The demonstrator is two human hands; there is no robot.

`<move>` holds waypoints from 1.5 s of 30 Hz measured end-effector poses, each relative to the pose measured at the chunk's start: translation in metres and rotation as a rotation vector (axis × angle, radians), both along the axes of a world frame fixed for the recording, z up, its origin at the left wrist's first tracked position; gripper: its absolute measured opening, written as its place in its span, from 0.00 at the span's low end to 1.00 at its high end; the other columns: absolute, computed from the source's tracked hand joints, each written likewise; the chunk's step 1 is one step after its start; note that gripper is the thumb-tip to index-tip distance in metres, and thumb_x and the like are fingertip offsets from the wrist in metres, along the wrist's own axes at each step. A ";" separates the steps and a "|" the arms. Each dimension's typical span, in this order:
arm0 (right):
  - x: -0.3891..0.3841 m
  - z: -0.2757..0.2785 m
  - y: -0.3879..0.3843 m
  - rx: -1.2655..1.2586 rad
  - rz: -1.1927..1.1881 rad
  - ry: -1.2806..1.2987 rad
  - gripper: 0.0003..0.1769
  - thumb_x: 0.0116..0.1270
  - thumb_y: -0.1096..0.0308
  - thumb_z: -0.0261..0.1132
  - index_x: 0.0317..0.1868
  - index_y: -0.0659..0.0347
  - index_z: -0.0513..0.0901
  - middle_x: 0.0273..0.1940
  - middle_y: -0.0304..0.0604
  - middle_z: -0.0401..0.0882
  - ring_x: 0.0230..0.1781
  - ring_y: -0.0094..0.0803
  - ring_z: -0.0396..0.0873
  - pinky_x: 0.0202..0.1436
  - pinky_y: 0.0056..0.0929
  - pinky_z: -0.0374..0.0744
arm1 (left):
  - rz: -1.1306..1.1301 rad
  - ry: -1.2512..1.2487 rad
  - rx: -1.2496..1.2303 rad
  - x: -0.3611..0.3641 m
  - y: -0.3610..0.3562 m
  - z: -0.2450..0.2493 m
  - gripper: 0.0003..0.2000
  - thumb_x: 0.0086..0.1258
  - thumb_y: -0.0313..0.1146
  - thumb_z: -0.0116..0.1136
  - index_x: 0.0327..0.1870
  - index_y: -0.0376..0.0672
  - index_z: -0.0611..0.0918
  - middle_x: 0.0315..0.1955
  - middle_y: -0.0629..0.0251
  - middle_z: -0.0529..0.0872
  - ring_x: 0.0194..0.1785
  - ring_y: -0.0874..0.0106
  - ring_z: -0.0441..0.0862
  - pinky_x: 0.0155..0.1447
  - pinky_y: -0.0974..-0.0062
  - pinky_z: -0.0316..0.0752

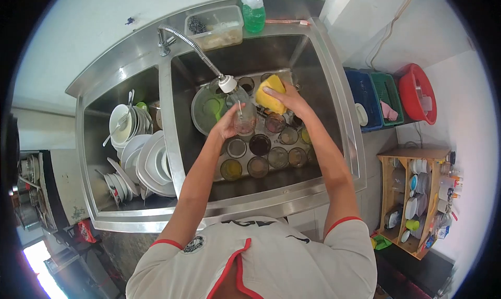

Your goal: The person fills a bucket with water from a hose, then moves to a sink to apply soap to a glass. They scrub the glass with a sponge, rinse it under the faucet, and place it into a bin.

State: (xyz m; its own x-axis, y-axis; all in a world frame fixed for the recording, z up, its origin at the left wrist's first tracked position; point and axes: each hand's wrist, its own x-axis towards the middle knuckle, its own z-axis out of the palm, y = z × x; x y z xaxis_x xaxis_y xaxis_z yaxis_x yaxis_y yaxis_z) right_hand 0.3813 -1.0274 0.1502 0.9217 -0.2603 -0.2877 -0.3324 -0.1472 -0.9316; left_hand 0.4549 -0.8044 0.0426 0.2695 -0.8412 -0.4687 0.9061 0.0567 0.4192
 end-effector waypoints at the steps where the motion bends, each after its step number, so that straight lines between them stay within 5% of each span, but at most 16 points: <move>1: -0.004 -0.007 0.003 0.030 -0.026 0.021 0.40 0.57 0.46 0.70 0.60 0.66 0.70 0.49 0.46 0.79 0.47 0.31 0.78 0.52 0.29 0.75 | -0.027 0.013 -0.057 0.005 0.004 0.000 0.30 0.64 0.51 0.59 0.61 0.41 0.67 0.49 0.50 0.79 0.46 0.62 0.81 0.53 0.62 0.75; 5: -0.013 -0.011 0.029 0.260 -0.109 -0.014 0.34 0.59 0.46 0.69 0.56 0.64 0.74 0.45 0.43 0.81 0.43 0.28 0.80 0.46 0.27 0.77 | -0.199 -0.128 -0.023 -0.003 0.020 0.017 0.31 0.65 0.54 0.56 0.60 0.38 0.69 0.49 0.48 0.80 0.47 0.62 0.81 0.51 0.66 0.77; 13: -0.024 0.000 0.091 0.112 0.939 0.311 0.27 0.57 0.56 0.71 0.52 0.64 0.76 0.43 0.39 0.80 0.40 0.24 0.77 0.42 0.26 0.79 | -0.429 -0.228 -0.137 -0.023 0.079 -0.007 0.29 0.61 0.42 0.63 0.60 0.36 0.70 0.51 0.55 0.80 0.51 0.66 0.80 0.54 0.68 0.75; 16: -0.035 -0.024 0.116 0.299 0.862 0.072 0.29 0.58 0.55 0.71 0.53 0.64 0.75 0.42 0.39 0.80 0.39 0.25 0.77 0.41 0.26 0.80 | -0.400 -0.216 -0.131 -0.023 0.090 -0.015 0.28 0.59 0.40 0.65 0.58 0.34 0.72 0.48 0.58 0.81 0.48 0.69 0.81 0.53 0.69 0.76; 19: -0.045 -0.018 0.116 0.371 0.673 0.190 0.29 0.61 0.52 0.68 0.55 0.62 0.73 0.44 0.39 0.79 0.40 0.24 0.78 0.39 0.26 0.80 | -0.385 -0.066 -0.118 -0.019 0.097 -0.043 0.27 0.60 0.42 0.64 0.56 0.34 0.73 0.44 0.57 0.82 0.47 0.65 0.82 0.52 0.66 0.78; 23: -0.044 -0.037 0.102 0.621 0.392 0.147 0.24 0.66 0.54 0.64 0.55 0.61 0.73 0.44 0.39 0.80 0.40 0.24 0.79 0.39 0.25 0.79 | -0.353 0.051 -0.179 -0.017 0.066 0.016 0.30 0.63 0.52 0.58 0.60 0.38 0.71 0.50 0.52 0.80 0.50 0.55 0.80 0.49 0.50 0.79; 26: -0.046 -0.051 0.093 0.643 0.190 0.099 0.21 0.67 0.56 0.62 0.55 0.60 0.73 0.43 0.39 0.80 0.39 0.25 0.79 0.38 0.25 0.79 | -0.145 0.051 -0.036 -0.013 0.065 0.042 0.29 0.66 0.54 0.52 0.60 0.41 0.71 0.53 0.52 0.78 0.54 0.55 0.78 0.51 0.50 0.78; 27: -0.046 -0.062 0.095 0.565 0.054 0.003 0.23 0.66 0.55 0.62 0.54 0.62 0.73 0.40 0.42 0.81 0.40 0.31 0.80 0.41 0.29 0.79 | -0.119 -0.020 0.017 -0.013 0.062 0.054 0.26 0.68 0.52 0.48 0.58 0.42 0.72 0.53 0.52 0.77 0.57 0.54 0.76 0.54 0.47 0.76; 30: -0.048 -0.047 0.109 -0.267 0.146 -0.154 0.25 0.65 0.55 0.63 0.55 0.65 0.72 0.40 0.47 0.81 0.43 0.40 0.80 0.46 0.34 0.77 | 0.124 -0.066 0.198 -0.014 0.042 0.031 0.23 0.67 0.49 0.47 0.58 0.43 0.72 0.52 0.52 0.78 0.56 0.54 0.76 0.56 0.46 0.74; 34: -0.058 -0.022 0.138 -0.288 0.184 -0.530 0.19 0.65 0.58 0.61 0.46 0.67 0.76 0.54 0.52 0.71 0.51 0.47 0.76 0.50 0.41 0.74 | 0.417 0.223 0.022 -0.011 0.047 0.021 0.21 0.63 0.46 0.53 0.51 0.40 0.75 0.48 0.54 0.80 0.52 0.59 0.79 0.57 0.54 0.75; 35: -0.055 -0.015 0.142 -0.367 0.083 -0.641 0.14 0.62 0.62 0.61 0.41 0.64 0.76 0.52 0.56 0.70 0.47 0.52 0.76 0.45 0.44 0.77 | 0.459 0.253 0.031 -0.011 0.053 0.020 0.20 0.61 0.45 0.56 0.48 0.39 0.76 0.45 0.56 0.81 0.49 0.60 0.80 0.56 0.55 0.74; 38: -0.051 -0.009 0.140 -0.665 0.007 -0.546 0.12 0.58 0.67 0.63 0.40 0.64 0.77 0.49 0.49 0.70 0.46 0.45 0.75 0.47 0.38 0.75 | 0.527 0.209 0.077 -0.015 0.056 0.022 0.19 0.61 0.43 0.56 0.47 0.39 0.76 0.44 0.57 0.81 0.47 0.60 0.80 0.54 0.56 0.75; 43: -0.039 -0.047 0.148 -0.835 0.321 -0.760 0.15 0.52 0.75 0.61 0.43 0.62 0.78 0.43 0.46 0.75 0.46 0.46 0.75 0.50 0.40 0.75 | 0.548 0.225 0.032 -0.009 0.055 0.001 0.14 0.58 0.38 0.59 0.39 0.38 0.79 0.33 0.58 0.83 0.38 0.61 0.82 0.49 0.63 0.78; 45: -0.035 -0.047 0.152 -0.744 0.461 -0.816 0.20 0.48 0.73 0.64 0.45 0.68 0.76 0.43 0.49 0.75 0.47 0.48 0.74 0.54 0.42 0.74 | 0.549 0.269 0.040 -0.010 0.058 0.006 0.13 0.58 0.36 0.59 0.39 0.37 0.80 0.38 0.55 0.84 0.39 0.59 0.82 0.51 0.60 0.78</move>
State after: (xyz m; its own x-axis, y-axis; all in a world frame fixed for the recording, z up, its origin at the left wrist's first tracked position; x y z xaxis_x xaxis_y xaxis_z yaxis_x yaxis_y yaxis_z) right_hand 0.3460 -0.8758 0.1031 0.8127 0.2879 0.5066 0.5429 -0.6899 -0.4788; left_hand 0.4454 -0.7463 0.0486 0.5259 -0.5935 -0.6093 0.8237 0.5338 0.1911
